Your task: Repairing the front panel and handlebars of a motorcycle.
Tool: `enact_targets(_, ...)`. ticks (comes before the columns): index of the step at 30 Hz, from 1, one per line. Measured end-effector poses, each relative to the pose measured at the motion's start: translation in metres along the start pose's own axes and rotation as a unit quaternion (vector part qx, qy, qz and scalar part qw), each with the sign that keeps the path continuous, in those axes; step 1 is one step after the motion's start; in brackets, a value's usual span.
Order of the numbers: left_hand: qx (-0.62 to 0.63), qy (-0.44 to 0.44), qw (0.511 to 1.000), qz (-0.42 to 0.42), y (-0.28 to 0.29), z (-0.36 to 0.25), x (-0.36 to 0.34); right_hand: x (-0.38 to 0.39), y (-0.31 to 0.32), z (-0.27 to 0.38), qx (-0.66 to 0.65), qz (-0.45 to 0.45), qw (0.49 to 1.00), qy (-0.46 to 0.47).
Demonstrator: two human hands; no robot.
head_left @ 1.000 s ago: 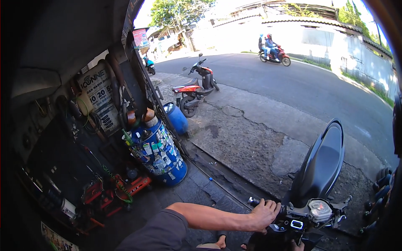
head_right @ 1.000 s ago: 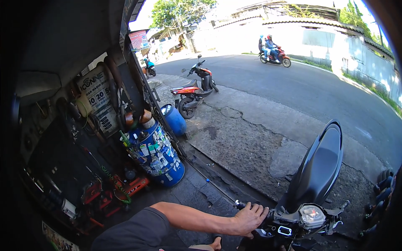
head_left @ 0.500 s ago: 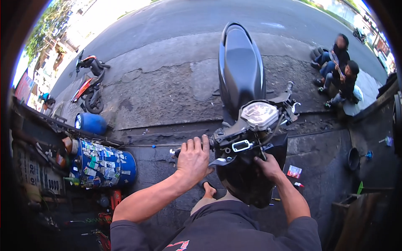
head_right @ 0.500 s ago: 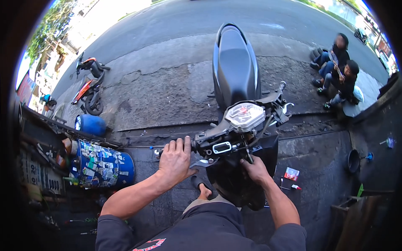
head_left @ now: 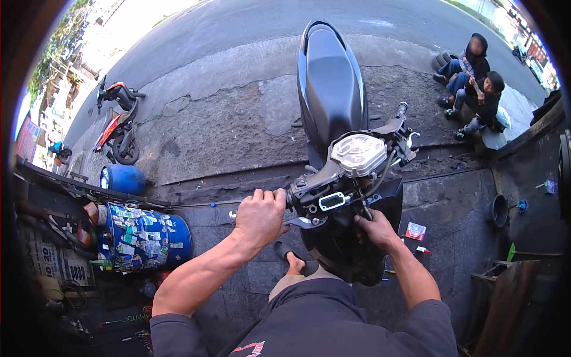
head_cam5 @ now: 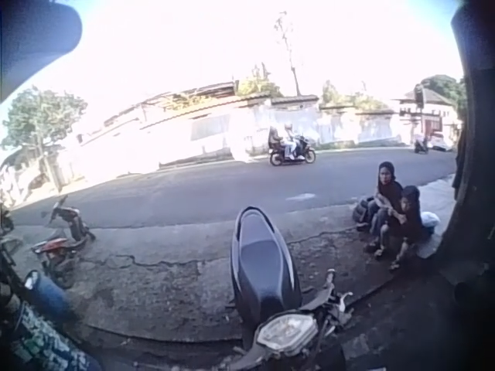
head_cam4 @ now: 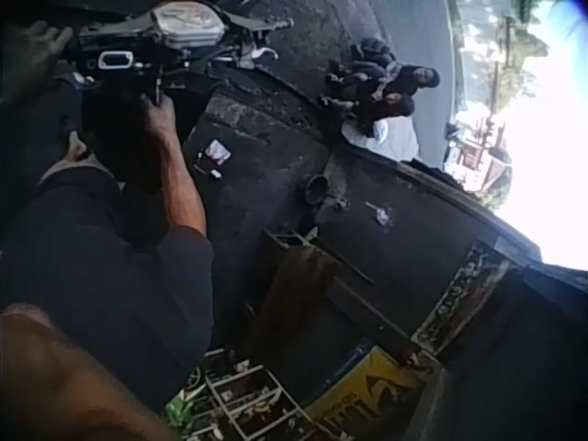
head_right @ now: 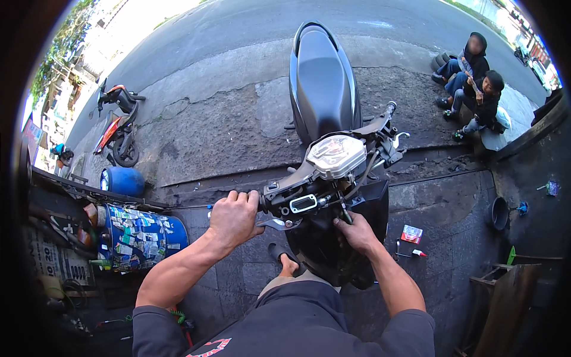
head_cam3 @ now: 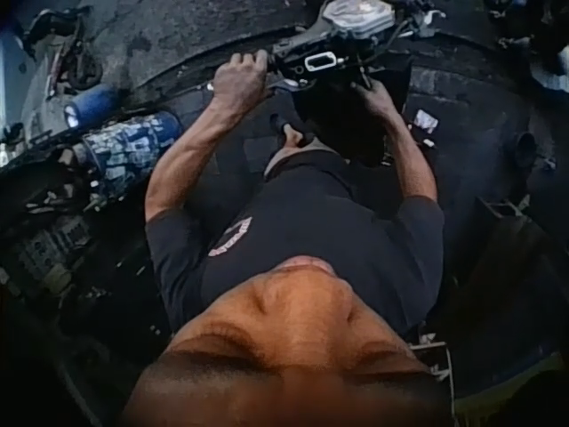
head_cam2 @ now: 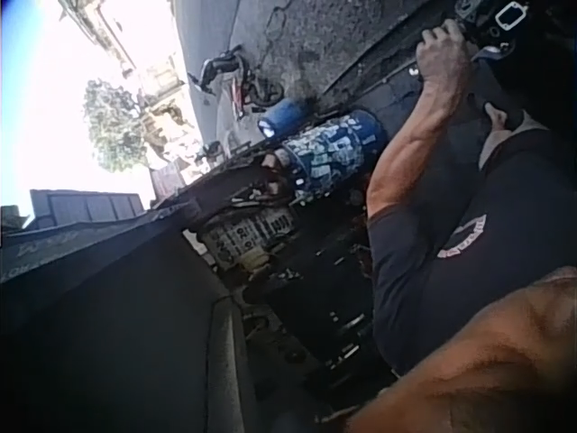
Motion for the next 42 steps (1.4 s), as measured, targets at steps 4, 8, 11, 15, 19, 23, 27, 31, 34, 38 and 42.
enact_targets(4, 0.008, -0.008, 1.0, 0.008, -0.001, 0.007, -0.009, 0.0, -0.001, -0.009, -0.142, 0.067, 0.987, -0.024)
enact_targets(8, 0.016, 0.007, 0.998, 0.052, -0.007, 0.011, -0.01, -0.002, -0.002, -0.008, -0.145, 0.083, 0.986, -0.001)
enact_targets(11, 0.002, 0.004, 0.999, 0.038, -0.004, 0.009, -0.011, -0.001, -0.002, -0.006, -0.13, 0.079, 0.988, 0.005)
enact_targets(15, 0.023, 0.036, 0.996, 0.081, -0.003, 0.002, -0.002, 0.0, 0.0, -0.003, -0.067, 0.036, 0.997, -0.004)
enact_targets(19, 0.021, 0.046, 0.999, 0.017, 0.001, -0.016, 0.021, -0.002, 0.001, -0.004, 0.019, -0.014, 0.999, -0.024)
enact_targets(23, 0.01, 0.031, 0.999, -0.011, 0.001, -0.011, 0.019, -0.002, 0.0, 0.001, 0.028, -0.025, 0.999, 0.004)
enact_targets(27, 0.056, 0.023, 0.998, 0.02, 0.002, 0.0, 0.013, 0.0, 0.003, 0.004, 0.021, -0.024, 0.999, -0.01)
enact_targets(31, 0.061, 0.029, 0.997, 0.028, 0.002, 0.0, 0.014, 0.001, 0.002, 0.003, 0.019, -0.022, 0.999, -0.031)
enact_targets(34, 0.049, 0.013, 0.998, -0.046, 0.005, -0.013, 0.019, 0.001, 0.001, 0.001, 0.014, -0.024, 0.999, -0.027)
enact_targets(38, 0.003, 0.025, 0.995, -0.093, 0.007, -0.015, 0.018, 0.0, 0.002, 0.001, 0.011, -0.021, 1.0, -0.004)
enact_targets(42, 0.061, 0.037, 0.997, 0.012, -0.001, -0.001, 0.012, -0.002, 0.003, 0.0, 0.021, -0.019, 1.0, 0.001)
Point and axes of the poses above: each hand's wrist, its own x-axis away from the middle knuckle, its own y-axis out of the back of the hand, z = x × y, the point moved 5 cm from there along -x, towards the middle knuckle, and after that the axes turned 13 degrees about x, right-handed, at the moved point
